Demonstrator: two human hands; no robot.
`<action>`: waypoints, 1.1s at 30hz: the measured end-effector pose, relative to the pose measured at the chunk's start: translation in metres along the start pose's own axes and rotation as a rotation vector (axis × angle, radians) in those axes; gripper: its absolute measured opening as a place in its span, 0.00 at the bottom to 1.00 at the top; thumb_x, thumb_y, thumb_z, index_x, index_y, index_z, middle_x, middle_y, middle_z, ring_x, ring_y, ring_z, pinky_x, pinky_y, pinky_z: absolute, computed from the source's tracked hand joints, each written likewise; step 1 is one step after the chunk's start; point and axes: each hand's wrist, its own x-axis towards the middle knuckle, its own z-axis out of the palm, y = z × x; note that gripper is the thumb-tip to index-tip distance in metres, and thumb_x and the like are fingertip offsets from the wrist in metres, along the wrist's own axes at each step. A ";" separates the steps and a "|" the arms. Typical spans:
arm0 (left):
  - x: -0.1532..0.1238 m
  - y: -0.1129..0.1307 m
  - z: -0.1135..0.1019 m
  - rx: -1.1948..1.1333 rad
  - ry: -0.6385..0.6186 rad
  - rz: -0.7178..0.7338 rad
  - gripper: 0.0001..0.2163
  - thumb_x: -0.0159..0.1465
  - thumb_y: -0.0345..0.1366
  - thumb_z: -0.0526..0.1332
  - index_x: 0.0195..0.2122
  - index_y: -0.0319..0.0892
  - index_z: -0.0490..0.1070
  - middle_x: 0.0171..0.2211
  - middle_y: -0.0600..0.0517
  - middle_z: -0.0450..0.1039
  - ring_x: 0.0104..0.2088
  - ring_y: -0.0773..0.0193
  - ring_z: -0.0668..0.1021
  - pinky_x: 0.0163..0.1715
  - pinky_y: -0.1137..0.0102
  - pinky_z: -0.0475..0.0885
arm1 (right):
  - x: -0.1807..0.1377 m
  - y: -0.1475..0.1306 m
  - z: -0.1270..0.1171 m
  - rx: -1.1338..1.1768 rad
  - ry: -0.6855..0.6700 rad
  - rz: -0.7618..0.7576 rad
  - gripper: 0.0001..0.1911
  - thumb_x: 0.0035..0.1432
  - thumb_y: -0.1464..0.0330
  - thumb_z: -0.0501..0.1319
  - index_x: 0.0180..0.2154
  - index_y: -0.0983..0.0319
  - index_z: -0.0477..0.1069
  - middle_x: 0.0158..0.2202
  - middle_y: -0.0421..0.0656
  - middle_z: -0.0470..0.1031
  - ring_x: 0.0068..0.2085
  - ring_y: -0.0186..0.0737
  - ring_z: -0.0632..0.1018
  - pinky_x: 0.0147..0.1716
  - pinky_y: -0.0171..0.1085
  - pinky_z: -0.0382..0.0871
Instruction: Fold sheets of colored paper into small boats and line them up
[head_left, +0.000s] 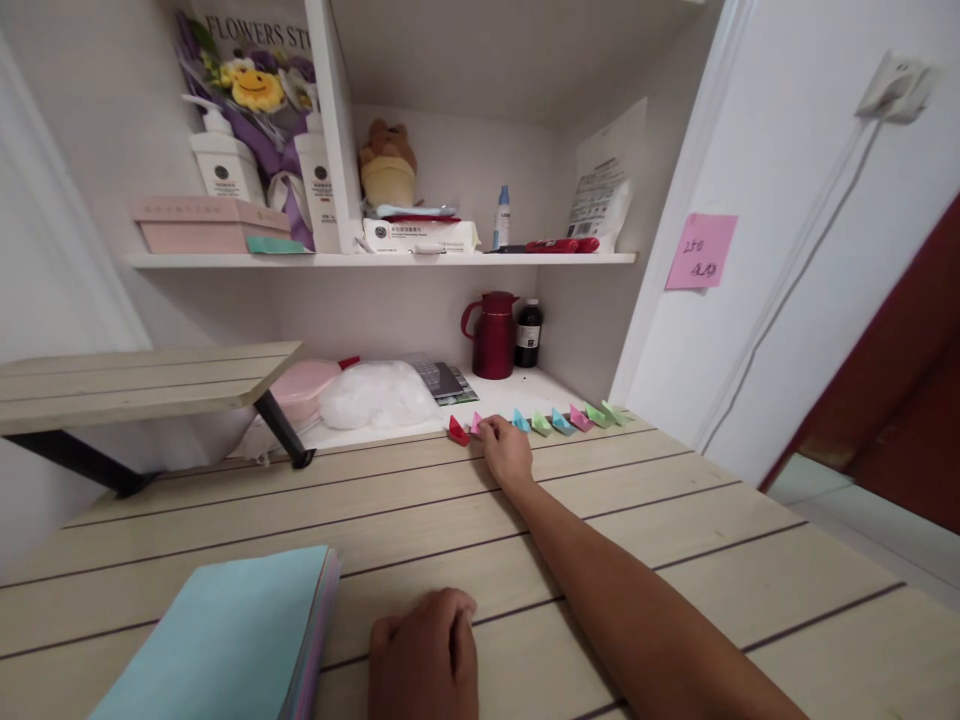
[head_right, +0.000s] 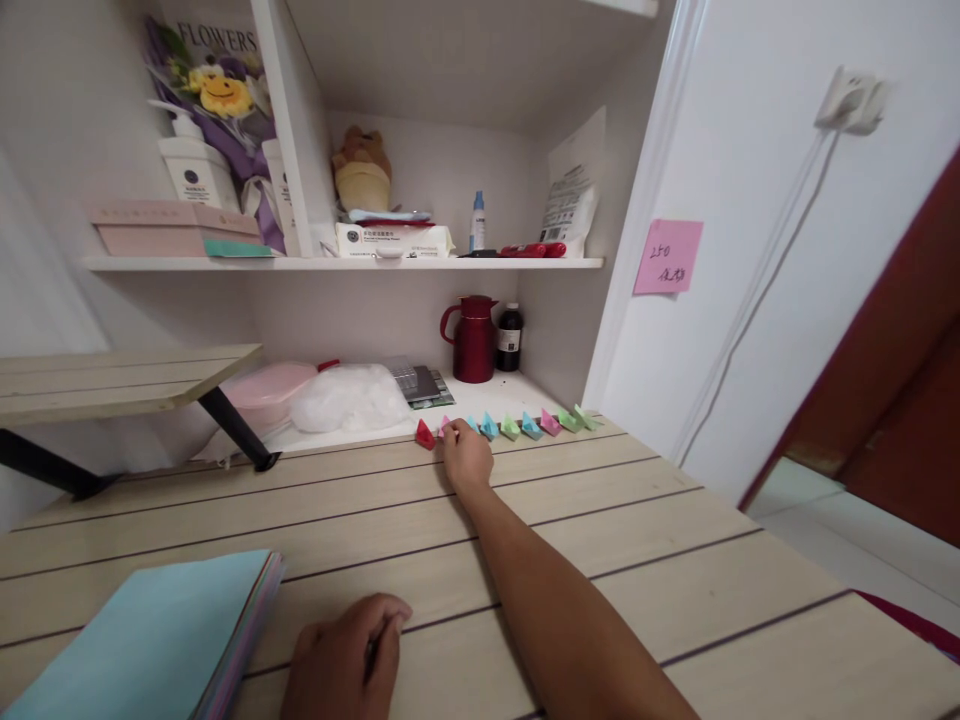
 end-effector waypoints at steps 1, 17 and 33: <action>0.000 0.000 0.000 0.001 0.005 -0.003 0.15 0.65 0.30 0.50 0.34 0.50 0.76 0.34 0.55 0.82 0.36 0.61 0.80 0.42 0.62 0.60 | -0.001 0.000 0.000 -0.006 -0.006 0.003 0.18 0.67 0.62 0.49 0.42 0.57 0.77 0.36 0.43 0.80 0.38 0.42 0.77 0.33 0.34 0.62; -0.002 0.004 -0.003 -0.009 0.014 0.003 0.14 0.65 0.29 0.51 0.34 0.50 0.76 0.34 0.56 0.82 0.37 0.61 0.80 0.43 0.63 0.59 | -0.004 -0.002 0.004 -0.031 -0.073 -0.024 0.15 0.60 0.64 0.59 0.49 0.50 0.73 0.43 0.39 0.81 0.43 0.44 0.78 0.34 0.35 0.64; -0.004 0.005 0.000 -0.029 0.023 0.024 0.13 0.64 0.28 0.52 0.33 0.49 0.75 0.32 0.58 0.81 0.35 0.62 0.80 0.42 0.62 0.57 | 0.004 -0.002 0.008 -0.059 -0.136 -0.077 0.08 0.58 0.60 0.63 0.40 0.50 0.79 0.36 0.38 0.81 0.40 0.41 0.78 0.33 0.34 0.63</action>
